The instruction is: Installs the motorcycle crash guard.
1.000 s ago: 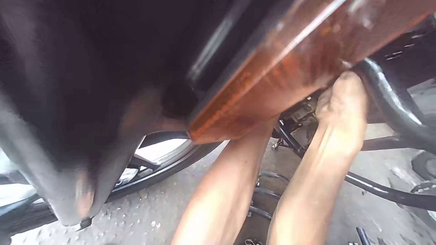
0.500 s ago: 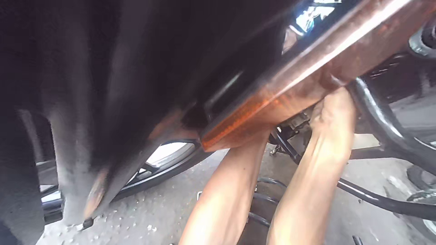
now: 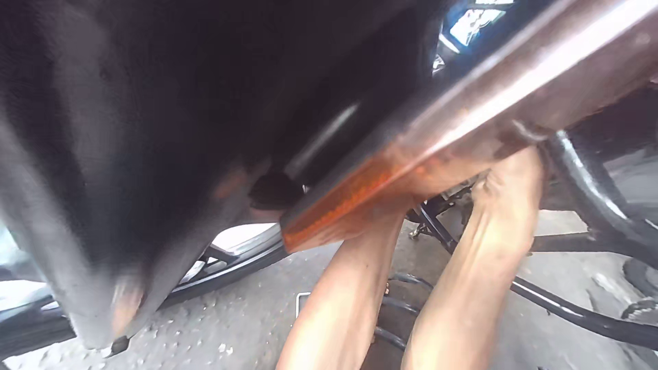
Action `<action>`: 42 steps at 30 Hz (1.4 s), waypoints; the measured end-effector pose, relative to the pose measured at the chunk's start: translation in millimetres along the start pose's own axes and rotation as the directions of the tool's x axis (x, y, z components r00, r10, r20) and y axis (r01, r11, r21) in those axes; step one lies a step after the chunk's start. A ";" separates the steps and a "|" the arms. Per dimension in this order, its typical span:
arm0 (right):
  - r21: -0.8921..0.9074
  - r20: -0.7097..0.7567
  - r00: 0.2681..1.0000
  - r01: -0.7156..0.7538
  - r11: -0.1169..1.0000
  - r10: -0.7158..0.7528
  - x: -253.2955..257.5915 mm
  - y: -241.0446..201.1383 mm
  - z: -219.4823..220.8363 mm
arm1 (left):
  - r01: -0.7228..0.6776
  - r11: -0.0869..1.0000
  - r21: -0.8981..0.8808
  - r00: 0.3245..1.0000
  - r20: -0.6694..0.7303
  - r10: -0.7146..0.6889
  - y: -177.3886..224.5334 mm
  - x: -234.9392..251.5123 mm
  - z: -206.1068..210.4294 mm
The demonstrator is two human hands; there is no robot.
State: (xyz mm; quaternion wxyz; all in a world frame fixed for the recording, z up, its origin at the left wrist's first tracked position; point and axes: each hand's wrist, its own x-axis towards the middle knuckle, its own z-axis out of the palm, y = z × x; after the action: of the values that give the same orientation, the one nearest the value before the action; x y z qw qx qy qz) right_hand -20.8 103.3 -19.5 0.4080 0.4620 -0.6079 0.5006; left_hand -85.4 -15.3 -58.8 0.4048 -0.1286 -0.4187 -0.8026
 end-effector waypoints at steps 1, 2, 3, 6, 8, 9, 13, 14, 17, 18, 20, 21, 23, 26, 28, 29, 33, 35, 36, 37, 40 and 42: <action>0.003 0.012 0.992 0.129 0.992 -0.129 -10.1 41.7 -5.8 | 0.000 1.000 0.007 1.000 0.021 0.000 -0.7 0.2 -1.0; -0.013 0.048 0.999 0.018 1.000 -0.017 -17.2 46.4 -11.7 | -0.013 1.000 0.010 1.000 0.018 0.012 -1.9 0.4 -1.1; -0.039 0.057 0.974 -0.219 0.975 0.221 -17.7 24.2 -12.9 | -0.031 0.999 0.007 1.000 0.005 0.031 -2.7 0.8 -1.1; -0.062 0.005 0.782 -0.621 0.781 0.623 -4.2 -36.3 -3.1 | -0.035 0.999 0.017 0.999 0.016 0.034 -2.6 1.1 -4.0; -0.051 0.012 0.818 -0.574 0.817 0.575 -12.8 -19.6 -5.0 | -0.022 1.000 0.019 1.000 0.009 0.022 -3.4 0.7 -3.3; -0.035 0.021 0.862 -0.505 0.862 0.506 -20.1 0.4 -7.1 | -0.020 1.000 0.010 1.000 0.017 0.020 -3.8 1.3 -3.2; -0.034 0.013 0.930 -0.368 0.929 0.368 -34.6 59.1 -10.3 | -0.016 0.999 -0.050 1.000 0.016 0.017 -4.0 4.3 -0.8; -0.065 0.018 0.928 -0.371 0.926 0.373 -35.4 59.7 -11.1 | -0.010 0.999 -0.051 1.000 0.013 0.010 -4.8 3.9 -1.3; -0.180 0.004 0.942 -0.329 0.927 0.335 -33.2 45.4 -10.0 | 0.031 0.999 -0.034 0.999 -0.026 -0.032 -5.1 6.4 0.1; -0.224 -0.003 0.939 -0.337 0.914 0.345 -30.2 27.8 -8.0 | 0.054 0.998 -0.023 0.998 -0.040 -0.055 -4.6 6.0 0.1; -0.243 0.039 0.915 -0.381 0.892 0.401 -22.5 -10.9 -6.0 | 0.081 0.997 -0.017 0.995 -0.054 -0.082 -3.9 2.3 -1.6; -0.204 0.049 0.922 -0.368 0.907 0.385 -21.2 -16.0 -4.7 | 0.089 0.996 -0.022 0.993 -0.070 -0.090 -3.7 1.3 -1.3; -0.098 0.062 0.939 -0.333 0.938 0.340 -21.6 -12.4 -2.9 | 0.104 0.994 -0.028 0.990 -0.094 -0.106 -2.7 0.2 -1.0; -0.044 0.100 0.936 -0.336 0.941 0.338 -21.4 -10.0 -4.0 | 0.093 0.995 -0.029 0.990 -0.103 -0.096 -0.7 -2.0 -0.4; -0.056 0.073 0.934 -0.345 0.937 0.349 -22.8 -4.2 -0.9 | 0.077 0.996 -0.047 0.992 -0.099 -0.082 0.0 -3.0 0.2; -0.066 0.030 0.942 -0.332 0.941 0.334 -27.5 9.5 1.4 | 0.065 0.996 -0.055 0.994 -0.084 -0.070 -0.7 -4.2 0.5; -0.047 -0.100 0.975 -0.205 0.978 0.200 -39.5 49.2 10.1 | -0.073 0.994 -0.084 0.996 -0.059 0.068 -3.1 -5.8 2.6; 0.022 -0.073 0.980 -0.183 0.983 0.184 -26.5 11.6 11.3 | -0.114 0.990 -0.082 0.990 -0.088 0.107 -2.8 -5.3 4.8; 0.031 -0.064 0.982 -0.175 0.984 0.177 -21.0 -1.6 11.4 | -0.121 0.990 -0.074 0.990 -0.082 0.115 -2.3 -5.3 4.8; 0.026 -0.059 0.986 -0.153 0.988 0.154 -18.2 -5.5 11.2 | -0.125 0.990 -0.066 0.990 -0.072 0.120 -2.2 -5.0 4.1; -0.008 -0.069 0.994 -0.086 0.996 0.086 -17.1 4.1 10.2 | -0.102 0.990 -0.095 0.994 -0.055 0.097 -4.6 -4.2 1.1; -0.056 -0.061 0.995 -0.079 0.995 0.075 -17.6 6.7 9.3 | -0.097 0.988 -0.120 0.994 -0.060 0.090 -5.8 -2.5 -0.2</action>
State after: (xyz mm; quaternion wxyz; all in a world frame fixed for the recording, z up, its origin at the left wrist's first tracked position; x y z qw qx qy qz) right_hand -23.4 97.3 -39.5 0.4192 0.4113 -0.6273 0.5114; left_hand -88.2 -12.2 -63.6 0.4446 -0.1508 -0.3508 -0.8103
